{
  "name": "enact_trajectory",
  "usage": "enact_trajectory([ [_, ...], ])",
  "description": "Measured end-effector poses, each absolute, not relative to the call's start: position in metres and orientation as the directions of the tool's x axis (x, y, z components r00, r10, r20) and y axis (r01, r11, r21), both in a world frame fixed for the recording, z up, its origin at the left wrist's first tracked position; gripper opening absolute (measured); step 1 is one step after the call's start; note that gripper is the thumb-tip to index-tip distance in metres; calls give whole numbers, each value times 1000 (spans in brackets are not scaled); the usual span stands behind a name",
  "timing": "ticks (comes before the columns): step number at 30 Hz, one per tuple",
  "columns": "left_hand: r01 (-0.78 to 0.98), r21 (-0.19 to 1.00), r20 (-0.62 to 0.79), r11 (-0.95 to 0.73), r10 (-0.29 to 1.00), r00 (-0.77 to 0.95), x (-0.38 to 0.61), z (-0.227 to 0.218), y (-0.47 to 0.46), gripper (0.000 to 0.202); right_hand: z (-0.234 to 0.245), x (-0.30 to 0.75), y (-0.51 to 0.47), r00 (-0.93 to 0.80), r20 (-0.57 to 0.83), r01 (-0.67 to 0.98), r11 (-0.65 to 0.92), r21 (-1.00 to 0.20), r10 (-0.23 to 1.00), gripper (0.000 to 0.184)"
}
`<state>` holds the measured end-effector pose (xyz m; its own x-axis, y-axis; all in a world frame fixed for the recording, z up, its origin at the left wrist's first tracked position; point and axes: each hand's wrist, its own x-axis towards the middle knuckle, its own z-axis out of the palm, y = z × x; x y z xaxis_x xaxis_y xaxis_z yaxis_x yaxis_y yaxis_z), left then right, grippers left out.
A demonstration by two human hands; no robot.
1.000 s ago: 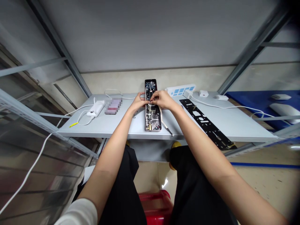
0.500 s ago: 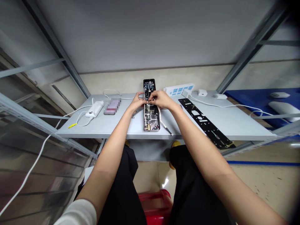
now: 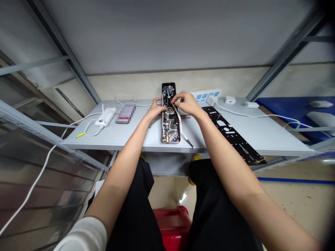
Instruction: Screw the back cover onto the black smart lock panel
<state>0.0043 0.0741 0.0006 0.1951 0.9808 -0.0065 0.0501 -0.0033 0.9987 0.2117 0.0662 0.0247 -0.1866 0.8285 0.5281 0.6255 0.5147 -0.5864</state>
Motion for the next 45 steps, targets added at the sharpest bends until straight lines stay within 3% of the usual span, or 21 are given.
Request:
enact_trajectory([
  [11,69,997,-26,15,987,157,8,-5,78,82,14,203,71,-306,531,594,595,-542,790,25],
  [29,32,999,-42,37,984,173,8,-4,76,87,12,200,69,-247,491,634,523,-570,835,24],
  [36,28,998,-59,55,986,155,9,-6,78,85,17,202,62,-214,485,633,498,-593,848,35],
  [41,10,999,-45,44,988,148,-2,-1,81,60,18,202,57,-147,527,549,512,-661,837,36],
  [45,219,973,73,-68,997,-14,-27,0,85,33,14,207,53,-48,501,482,460,-746,864,34],
])
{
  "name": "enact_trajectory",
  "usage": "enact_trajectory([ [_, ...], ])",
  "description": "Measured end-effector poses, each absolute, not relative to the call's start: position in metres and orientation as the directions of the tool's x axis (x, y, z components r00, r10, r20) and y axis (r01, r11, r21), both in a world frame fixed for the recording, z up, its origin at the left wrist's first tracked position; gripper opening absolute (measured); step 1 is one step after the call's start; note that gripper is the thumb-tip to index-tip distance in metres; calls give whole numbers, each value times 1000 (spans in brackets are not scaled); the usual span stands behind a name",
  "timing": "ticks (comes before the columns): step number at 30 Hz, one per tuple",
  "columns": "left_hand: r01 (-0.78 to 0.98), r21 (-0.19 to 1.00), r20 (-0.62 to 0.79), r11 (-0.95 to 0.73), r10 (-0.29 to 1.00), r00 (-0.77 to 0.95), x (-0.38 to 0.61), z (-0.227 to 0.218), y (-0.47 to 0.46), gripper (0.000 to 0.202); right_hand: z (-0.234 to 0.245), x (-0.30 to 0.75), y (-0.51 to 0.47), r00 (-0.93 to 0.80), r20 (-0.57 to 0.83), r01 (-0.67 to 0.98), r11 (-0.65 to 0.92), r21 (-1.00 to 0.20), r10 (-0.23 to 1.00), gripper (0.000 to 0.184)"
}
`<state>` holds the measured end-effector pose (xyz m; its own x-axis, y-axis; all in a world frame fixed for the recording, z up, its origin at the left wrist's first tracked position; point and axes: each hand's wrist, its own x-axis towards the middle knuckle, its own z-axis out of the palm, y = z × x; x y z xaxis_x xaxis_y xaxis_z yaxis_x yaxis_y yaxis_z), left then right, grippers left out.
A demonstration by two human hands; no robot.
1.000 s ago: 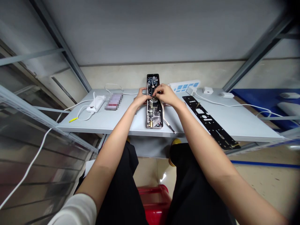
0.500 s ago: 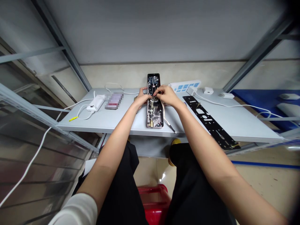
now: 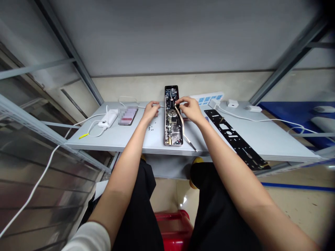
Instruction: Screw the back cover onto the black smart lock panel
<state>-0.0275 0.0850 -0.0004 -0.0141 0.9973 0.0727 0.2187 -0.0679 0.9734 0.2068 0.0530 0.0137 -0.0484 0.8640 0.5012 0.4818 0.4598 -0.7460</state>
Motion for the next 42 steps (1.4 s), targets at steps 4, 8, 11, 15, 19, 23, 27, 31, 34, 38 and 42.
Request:
enact_trajectory([
  [4,612,781,238,-125,965,-107,-55,-5,86,29,3,214,44,130,459,418,371,-829,879,34],
  [8,727,681,226,-90,970,-91,-63,-12,87,40,-9,219,30,229,408,399,297,-868,884,27],
  [11,786,607,223,-116,975,-28,-55,-18,92,40,-14,220,23,251,387,389,273,-880,887,24],
  [15,839,522,216,-151,976,41,-49,-22,104,36,-12,222,20,261,355,380,242,-893,898,22],
  [19,867,470,198,-166,977,80,-50,-22,110,28,-8,221,15,202,308,390,212,-896,930,17],
  [23,890,432,189,-147,979,70,-53,-19,113,25,-7,218,3,111,246,415,180,-892,963,31],
  [27,893,426,217,-144,975,54,-61,-12,116,24,-4,220,-5,-54,137,413,147,-899,989,24],
  [31,829,513,349,-222,937,35,-71,-3,101,20,0,225,-6,-28,145,268,147,-952,989,21],
  [34,730,573,469,-373,879,81,-67,8,74,19,3,229,-6,69,133,195,117,-974,989,24],
  [38,589,545,591,-596,772,235,-44,25,44,16,8,232,-10,112,89,152,71,-986,990,29],
  [42,561,480,554,-674,729,402,-22,33,34,16,15,235,-14,124,60,147,42,-988,990,32],
])
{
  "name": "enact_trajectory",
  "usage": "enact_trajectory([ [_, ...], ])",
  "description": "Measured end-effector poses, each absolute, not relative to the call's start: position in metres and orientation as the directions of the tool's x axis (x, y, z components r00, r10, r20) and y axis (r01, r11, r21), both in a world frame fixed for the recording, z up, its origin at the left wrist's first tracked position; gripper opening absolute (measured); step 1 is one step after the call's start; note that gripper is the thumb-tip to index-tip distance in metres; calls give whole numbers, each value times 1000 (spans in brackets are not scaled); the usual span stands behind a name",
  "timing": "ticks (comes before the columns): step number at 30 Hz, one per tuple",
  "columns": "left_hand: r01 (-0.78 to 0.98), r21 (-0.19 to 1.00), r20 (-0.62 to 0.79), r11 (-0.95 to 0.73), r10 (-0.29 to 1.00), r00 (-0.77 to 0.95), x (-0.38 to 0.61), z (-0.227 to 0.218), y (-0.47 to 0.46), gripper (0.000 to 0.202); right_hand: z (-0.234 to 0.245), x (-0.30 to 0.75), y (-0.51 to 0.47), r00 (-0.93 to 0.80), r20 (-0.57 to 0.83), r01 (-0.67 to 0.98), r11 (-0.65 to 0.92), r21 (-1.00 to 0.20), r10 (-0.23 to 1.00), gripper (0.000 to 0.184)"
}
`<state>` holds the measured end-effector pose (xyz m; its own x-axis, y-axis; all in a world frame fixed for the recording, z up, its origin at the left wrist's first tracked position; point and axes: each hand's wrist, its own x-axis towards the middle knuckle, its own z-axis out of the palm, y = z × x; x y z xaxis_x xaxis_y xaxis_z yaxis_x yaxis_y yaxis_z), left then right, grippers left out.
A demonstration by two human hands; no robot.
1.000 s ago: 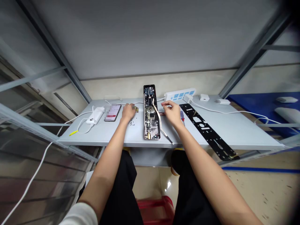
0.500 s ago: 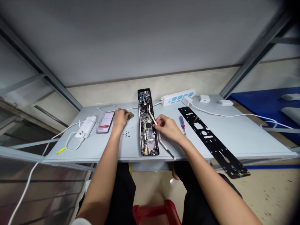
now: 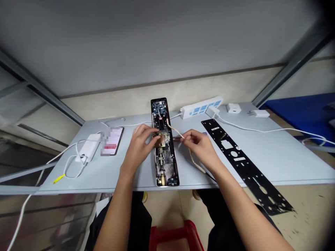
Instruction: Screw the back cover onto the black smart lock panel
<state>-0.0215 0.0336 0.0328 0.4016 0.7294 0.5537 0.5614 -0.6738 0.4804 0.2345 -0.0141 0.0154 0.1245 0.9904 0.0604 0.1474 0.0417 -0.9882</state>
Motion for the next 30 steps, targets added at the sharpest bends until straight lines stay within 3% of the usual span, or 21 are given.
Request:
enact_trajectory([
  [5,654,310,506,-691,702,502,-13,29,31,15,20,237,-16,120,40,157,21,-987,992,32],
  [16,698,216,526,-683,684,506,-2,24,32,18,26,240,-21,147,26,157,3,-988,989,25],
  [30,735,260,470,-627,747,470,0,22,34,18,15,237,-17,70,-47,230,-62,-971,996,27],
])
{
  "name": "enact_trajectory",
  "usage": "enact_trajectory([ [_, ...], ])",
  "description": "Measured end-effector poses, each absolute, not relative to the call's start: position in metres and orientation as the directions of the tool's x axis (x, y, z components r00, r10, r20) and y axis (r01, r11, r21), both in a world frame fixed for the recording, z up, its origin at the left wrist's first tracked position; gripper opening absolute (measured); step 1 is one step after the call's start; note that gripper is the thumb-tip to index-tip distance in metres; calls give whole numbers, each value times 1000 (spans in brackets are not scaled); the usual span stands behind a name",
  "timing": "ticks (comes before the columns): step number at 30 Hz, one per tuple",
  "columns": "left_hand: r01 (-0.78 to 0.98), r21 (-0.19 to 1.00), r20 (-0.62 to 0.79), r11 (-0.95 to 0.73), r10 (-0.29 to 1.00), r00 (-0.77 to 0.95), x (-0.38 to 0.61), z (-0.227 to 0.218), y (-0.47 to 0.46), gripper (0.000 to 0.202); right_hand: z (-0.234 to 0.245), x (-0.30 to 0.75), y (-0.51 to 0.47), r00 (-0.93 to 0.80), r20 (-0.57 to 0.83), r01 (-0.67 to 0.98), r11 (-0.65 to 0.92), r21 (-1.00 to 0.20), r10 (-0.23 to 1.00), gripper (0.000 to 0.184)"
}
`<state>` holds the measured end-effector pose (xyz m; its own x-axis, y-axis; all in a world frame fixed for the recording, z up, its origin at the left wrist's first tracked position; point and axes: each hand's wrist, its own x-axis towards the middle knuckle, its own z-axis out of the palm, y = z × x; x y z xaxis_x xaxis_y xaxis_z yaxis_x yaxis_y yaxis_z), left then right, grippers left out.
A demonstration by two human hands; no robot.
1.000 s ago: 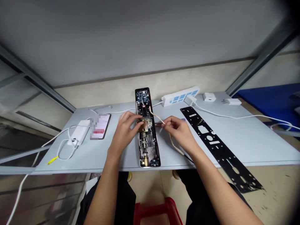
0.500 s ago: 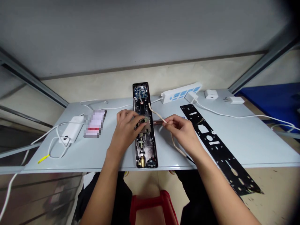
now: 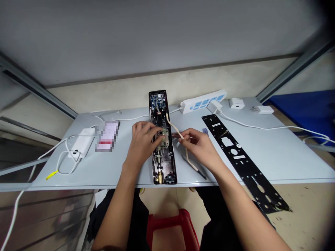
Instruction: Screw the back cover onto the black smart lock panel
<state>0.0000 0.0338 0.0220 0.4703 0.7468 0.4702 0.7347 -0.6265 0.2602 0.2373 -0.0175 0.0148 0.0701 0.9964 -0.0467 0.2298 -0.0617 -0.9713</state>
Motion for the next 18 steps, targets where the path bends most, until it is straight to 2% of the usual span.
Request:
enact_trajectory([
  [4,731,272,472,-626,749,466,1,21,33,20,14,237,-16,51,-45,272,-57,-961,998,28],
  [8,716,309,471,-626,755,457,-1,21,31,43,14,236,-17,27,-23,269,-29,-963,999,30],
  [14,695,322,423,-643,755,502,-5,21,32,31,17,234,-14,18,11,291,5,-957,1000,24],
  [18,707,303,434,-639,753,494,-4,18,33,30,32,249,-31,127,98,418,36,-908,987,17],
])
